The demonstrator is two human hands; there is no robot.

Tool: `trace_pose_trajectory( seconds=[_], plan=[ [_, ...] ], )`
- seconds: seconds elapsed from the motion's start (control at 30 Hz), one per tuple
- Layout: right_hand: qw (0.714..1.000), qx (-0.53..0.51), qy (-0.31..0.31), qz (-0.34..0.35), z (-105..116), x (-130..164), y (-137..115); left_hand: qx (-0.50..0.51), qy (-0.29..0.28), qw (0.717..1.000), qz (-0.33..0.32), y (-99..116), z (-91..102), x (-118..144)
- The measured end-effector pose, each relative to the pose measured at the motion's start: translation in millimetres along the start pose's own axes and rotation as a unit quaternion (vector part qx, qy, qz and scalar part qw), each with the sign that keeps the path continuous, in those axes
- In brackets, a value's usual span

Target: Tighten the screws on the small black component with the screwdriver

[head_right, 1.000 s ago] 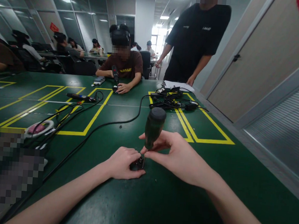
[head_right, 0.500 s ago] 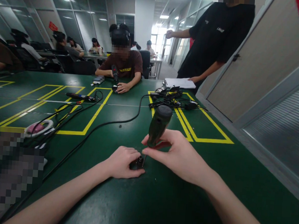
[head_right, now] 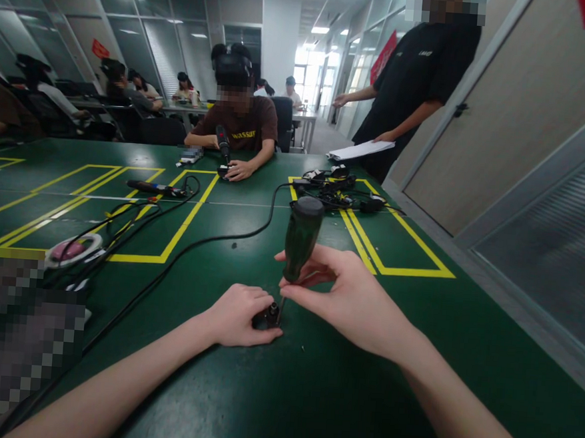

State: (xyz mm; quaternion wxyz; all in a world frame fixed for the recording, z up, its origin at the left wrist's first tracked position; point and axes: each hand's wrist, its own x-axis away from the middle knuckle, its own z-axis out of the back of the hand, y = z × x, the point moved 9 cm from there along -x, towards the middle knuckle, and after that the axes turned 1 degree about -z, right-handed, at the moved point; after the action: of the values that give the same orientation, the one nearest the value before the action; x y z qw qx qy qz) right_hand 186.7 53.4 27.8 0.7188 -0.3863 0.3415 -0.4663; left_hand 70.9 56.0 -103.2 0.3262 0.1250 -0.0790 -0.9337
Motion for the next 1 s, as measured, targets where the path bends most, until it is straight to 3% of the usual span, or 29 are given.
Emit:
trace_pose_trajectory(
  seconds=[0.57,0.73,1.0],
  plan=[
    [1.000,0.012,-0.001,0.025,-1.9,1.8,-5.3,-0.012,-0.006,1.000,0.000,0.7,0.1,0.3],
    [0.997,0.062,0.036,0.036,4.8,1.6,-8.2,-0.005,-0.007,1.000,0.002,0.5,-0.6,0.0],
    [0.993,0.106,0.022,0.045,1.5,3.4,-9.5,-0.006,-0.006,1.000,0.000,0.9,-0.1,-0.2]
  ],
)
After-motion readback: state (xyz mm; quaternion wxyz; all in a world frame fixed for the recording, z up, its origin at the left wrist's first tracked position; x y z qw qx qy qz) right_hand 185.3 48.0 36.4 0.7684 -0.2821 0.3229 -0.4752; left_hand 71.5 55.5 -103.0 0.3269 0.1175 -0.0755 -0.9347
